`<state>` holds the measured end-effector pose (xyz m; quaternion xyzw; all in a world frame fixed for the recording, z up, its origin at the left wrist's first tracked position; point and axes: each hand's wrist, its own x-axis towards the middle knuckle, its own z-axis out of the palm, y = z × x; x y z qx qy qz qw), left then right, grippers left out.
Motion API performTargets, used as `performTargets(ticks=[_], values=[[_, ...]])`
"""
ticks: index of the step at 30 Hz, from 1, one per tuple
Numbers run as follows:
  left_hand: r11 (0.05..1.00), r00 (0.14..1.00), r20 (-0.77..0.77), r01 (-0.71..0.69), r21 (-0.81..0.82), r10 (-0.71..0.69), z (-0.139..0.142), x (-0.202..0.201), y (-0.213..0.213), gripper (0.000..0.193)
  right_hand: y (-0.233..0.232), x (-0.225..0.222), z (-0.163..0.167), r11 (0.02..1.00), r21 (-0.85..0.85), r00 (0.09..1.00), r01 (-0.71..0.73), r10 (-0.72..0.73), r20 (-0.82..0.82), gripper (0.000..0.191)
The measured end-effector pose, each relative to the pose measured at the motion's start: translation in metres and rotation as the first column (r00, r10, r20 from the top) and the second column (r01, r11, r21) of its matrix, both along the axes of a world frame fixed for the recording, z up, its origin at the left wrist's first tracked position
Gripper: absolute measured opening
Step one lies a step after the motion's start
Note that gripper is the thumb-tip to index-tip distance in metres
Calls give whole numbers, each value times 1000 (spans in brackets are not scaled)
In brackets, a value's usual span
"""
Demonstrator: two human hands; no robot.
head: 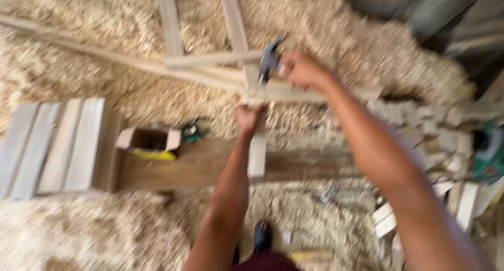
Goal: The person assembles a wooden frame by hand, using a hammer to drive nails into pre-drilled holes. They position and secure multiple wooden pieces to form a rectangular frame, then flip and adjust the structure to continue nailing.
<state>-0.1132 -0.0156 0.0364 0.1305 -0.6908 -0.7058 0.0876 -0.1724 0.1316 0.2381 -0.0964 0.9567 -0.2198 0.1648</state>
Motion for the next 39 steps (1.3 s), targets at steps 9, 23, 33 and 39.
performTargets(ticks=[9, 23, 33, 39], values=[[995, 979, 202, -18, 99, -2, 3, 0, -5, 60, 32, -45, 1, 902, -431, 907, 7, -188, -377, 27], [995, 998, 40, 52, 90, -56, 13, 4, -9, 41, 6, -23, 66, 845, -510, 734, 160, -448, -511, 16], [971, 970, -239, 95, 218, -41, 4, -6, -6, 53, 6, -14, 47, 972, -166, 953, 166, -201, -226, 32], [993, 996, 67, 54, 107, -62, -1, 0, -7, 49, -11, -6, 47, 848, -443, 845, 291, -445, -298, 17]])
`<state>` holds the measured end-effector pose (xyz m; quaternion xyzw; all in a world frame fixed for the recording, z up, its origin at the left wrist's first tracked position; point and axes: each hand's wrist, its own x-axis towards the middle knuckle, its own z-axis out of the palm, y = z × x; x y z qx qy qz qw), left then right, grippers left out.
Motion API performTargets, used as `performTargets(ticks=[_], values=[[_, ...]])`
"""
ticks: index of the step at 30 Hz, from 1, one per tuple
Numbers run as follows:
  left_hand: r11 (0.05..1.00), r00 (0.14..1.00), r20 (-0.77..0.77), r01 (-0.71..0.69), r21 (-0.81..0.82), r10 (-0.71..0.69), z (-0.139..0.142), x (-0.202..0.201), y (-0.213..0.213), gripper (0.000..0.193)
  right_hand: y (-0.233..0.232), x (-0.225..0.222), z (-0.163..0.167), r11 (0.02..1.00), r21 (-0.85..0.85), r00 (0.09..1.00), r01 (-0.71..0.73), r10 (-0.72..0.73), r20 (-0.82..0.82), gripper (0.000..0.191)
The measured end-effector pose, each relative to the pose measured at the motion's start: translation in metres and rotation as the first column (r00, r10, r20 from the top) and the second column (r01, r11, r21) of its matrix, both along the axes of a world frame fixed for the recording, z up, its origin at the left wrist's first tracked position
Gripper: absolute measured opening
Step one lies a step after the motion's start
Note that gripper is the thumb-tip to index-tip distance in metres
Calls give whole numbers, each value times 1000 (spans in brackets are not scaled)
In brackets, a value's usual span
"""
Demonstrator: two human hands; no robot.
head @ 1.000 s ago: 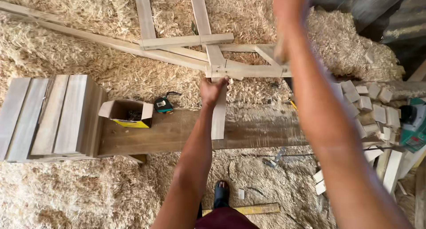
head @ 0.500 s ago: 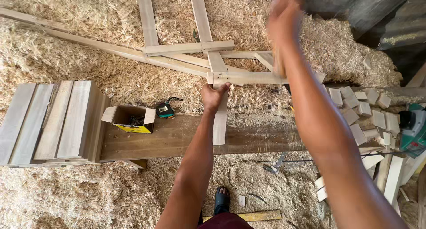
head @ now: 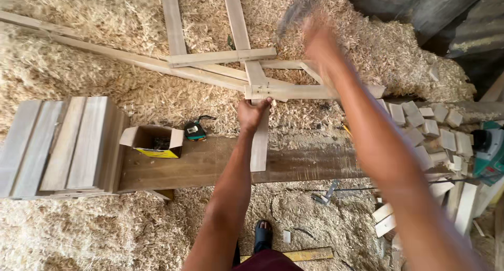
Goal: The person assembles a wooden frame by hand, using a hammer to drive nails into pre-drilled holes. They position and secure multiple wooden pieces to form a rectangular frame, then flip and adjust the structure to continue nailing.
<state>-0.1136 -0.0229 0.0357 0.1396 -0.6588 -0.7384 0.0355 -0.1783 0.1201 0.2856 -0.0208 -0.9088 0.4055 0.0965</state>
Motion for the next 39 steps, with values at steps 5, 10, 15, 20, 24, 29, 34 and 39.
performTargets(ticks=[5, 10, 15, 20, 24, 29, 34, 39], values=[[997, 979, -203, -24, -71, 9, 4, -2, -4, 52, -11, 38, -13, 885, 251, 803, -393, 197, 562, 68], [973, 974, 1, 226, -32, -227, -5, 3, -13, 51, 9, 18, -17, 936, 95, 846, -338, 258, 466, 70], [919, 965, -18, 256, 301, -262, 3, 11, -13, 55, 37, -5, 6, 940, -31, 923, -341, 340, 181, 75], [853, 968, -67, 245, 461, -242, 3, 2, -12, 56, 39, -25, 42, 986, -45, 953, -163, 145, -267, 19], [836, 941, -130, 337, 434, -312, -9, -2, -13, 42, 9, 9, -22, 969, 230, 994, -95, 82, 66, 26], [944, 932, -248, 303, 133, -264, -10, -8, -18, 33, 24, 6, -36, 938, 153, 896, -311, 236, 377, 39], [945, 947, -39, 321, 61, -319, -15, -12, -23, 36, 30, -35, -10, 965, -263, 984, 0, -47, -173, 20], [934, 941, -146, 326, 145, -306, -11, -9, -23, 49, 11, -3, -61, 660, 439, 787, -610, 567, 241, 27]])
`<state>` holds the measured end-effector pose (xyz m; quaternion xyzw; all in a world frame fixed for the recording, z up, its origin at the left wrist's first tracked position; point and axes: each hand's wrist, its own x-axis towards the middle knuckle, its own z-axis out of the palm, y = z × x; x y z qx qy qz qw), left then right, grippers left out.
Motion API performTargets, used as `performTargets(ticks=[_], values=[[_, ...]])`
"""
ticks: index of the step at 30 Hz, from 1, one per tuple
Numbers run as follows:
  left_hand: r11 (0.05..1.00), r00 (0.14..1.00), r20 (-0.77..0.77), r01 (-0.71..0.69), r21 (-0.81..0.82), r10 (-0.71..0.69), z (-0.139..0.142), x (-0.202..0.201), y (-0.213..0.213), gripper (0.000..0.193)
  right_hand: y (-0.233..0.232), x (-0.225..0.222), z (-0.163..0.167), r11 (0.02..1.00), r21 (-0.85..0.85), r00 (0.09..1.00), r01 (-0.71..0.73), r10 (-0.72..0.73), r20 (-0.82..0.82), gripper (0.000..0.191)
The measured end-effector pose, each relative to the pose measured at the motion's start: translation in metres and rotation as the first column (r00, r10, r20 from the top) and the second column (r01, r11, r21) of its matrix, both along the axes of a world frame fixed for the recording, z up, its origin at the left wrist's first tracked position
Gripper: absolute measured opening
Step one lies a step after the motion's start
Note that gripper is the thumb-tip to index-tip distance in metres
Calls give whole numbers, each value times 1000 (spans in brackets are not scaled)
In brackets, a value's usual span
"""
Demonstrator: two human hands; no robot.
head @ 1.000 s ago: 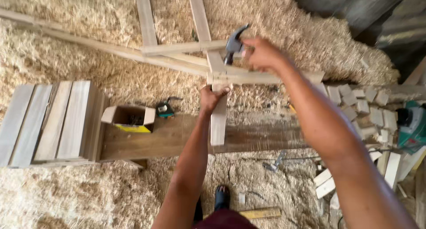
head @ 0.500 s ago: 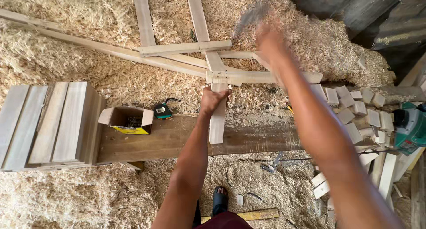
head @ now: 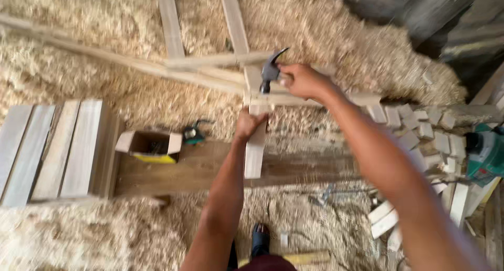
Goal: The person assembles a wooden frame by hand, using a hammer to drive nails into pre-drilled holes. They position and secure multiple wooden pieces to form a rectangular frame, then flip and adjust the structure to continue nailing.
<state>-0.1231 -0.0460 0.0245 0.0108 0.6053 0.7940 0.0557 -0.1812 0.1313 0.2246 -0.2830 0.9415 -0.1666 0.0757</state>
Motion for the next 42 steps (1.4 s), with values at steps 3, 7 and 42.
performTargets(ticks=[3, 7, 42], values=[[995, 999, 53, 8, -97, -2, 5, -1, -1, 58, -3, -3, 6, 983, -167, 996, 80, -87, -36, 44], [991, 1000, -6, -19, -135, 19, 0, -3, -3, 68, 0, -31, 49, 761, -578, 908, 293, -411, -81, 36], [800, 899, 174, -253, -545, 403, 21, 22, 21, 100, -12, 18, 44, 719, -534, 869, 445, -491, 64, 40]])
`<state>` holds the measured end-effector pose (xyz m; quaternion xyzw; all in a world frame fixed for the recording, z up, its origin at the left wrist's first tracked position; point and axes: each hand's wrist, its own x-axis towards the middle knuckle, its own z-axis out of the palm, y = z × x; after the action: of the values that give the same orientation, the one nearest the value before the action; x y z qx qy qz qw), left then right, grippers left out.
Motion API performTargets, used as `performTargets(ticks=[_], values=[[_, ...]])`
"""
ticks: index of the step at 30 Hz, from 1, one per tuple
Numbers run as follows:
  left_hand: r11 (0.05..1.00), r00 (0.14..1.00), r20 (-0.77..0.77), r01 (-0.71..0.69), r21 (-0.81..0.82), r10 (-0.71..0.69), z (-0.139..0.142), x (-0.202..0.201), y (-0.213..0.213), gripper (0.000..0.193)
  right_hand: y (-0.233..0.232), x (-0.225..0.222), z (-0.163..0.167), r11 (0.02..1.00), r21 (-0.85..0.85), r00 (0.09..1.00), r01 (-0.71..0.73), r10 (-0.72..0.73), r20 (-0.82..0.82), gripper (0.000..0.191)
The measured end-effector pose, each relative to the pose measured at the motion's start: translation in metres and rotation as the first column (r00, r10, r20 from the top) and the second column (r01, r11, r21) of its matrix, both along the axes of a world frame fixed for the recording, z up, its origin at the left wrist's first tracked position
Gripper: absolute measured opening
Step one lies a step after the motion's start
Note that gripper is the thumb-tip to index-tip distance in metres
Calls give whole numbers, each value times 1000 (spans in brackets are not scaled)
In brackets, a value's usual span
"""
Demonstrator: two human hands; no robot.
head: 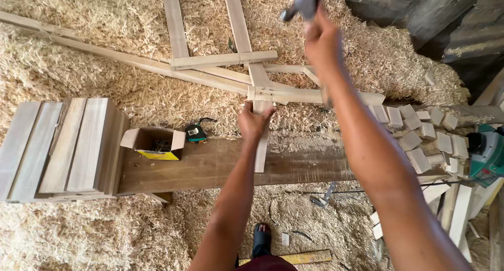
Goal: The person assembles a wooden frame by hand, using a hammer to drive nails into pre-drilled holes. They position and secure multiple wooden pieces to form a rectangular frame, then flip and adjust the structure to continue nailing.
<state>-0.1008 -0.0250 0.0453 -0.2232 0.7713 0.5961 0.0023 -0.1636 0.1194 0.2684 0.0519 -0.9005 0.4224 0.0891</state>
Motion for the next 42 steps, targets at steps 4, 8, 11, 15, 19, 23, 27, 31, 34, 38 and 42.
performTargets(ticks=[4, 8, 11, 15, 19, 23, 27, 31, 34, 38, 42], values=[[995, 995, -70, 60, -79, -66, 4, -4, 17, 105, -3, 3, -48, 788, 505, 934, -352, 261, 244, 50], [970, 964, -267, -45, -240, -21, -2, 4, 22, 98, 1, 1, -58, 829, 455, 910, -325, 143, 390, 54], [933, 963, -270, -106, -343, 11, -11, 17, 23, 93, -1, 4, -46, 822, 460, 916, -335, 171, 362, 54], [958, 961, -276, -52, -281, -29, -20, 16, 28, 60, -4, 13, -34, 838, 472, 906, -274, 61, 418, 56], [998, 980, -195, 26, -54, -37, -23, 2, 26, 59, -5, 11, -28, 836, 438, 933, -331, 222, 282, 57], [999, 994, -102, 43, 14, -41, -16, 2, 20, 71, -13, 14, -21, 846, 432, 882, -314, 91, 463, 58], [995, 992, -94, 80, -51, -85, -3, 8, 16, 62, -17, 17, -3, 847, 422, 888, -324, 118, 445, 55], [995, 995, -66, 73, -64, -78, 3, 6, 16, 85, -8, -5, 2, 954, 110, 946, -278, 252, 204, 48], [997, 995, -72, 66, -50, -69, -3, 4, 17, 86, -6, -27, -25, 991, -29, 990, -131, 132, 44, 42], [995, 847, -532, 63, 74, -14, -14, 6, 21, 55, -11, -32, -76, 745, 407, 815, -528, 579, -1, 47], [966, 983, -159, 51, -255, -93, -9, 6, 23, 53, -12, -24, -68, 752, 498, 896, -432, 298, 328, 44]])
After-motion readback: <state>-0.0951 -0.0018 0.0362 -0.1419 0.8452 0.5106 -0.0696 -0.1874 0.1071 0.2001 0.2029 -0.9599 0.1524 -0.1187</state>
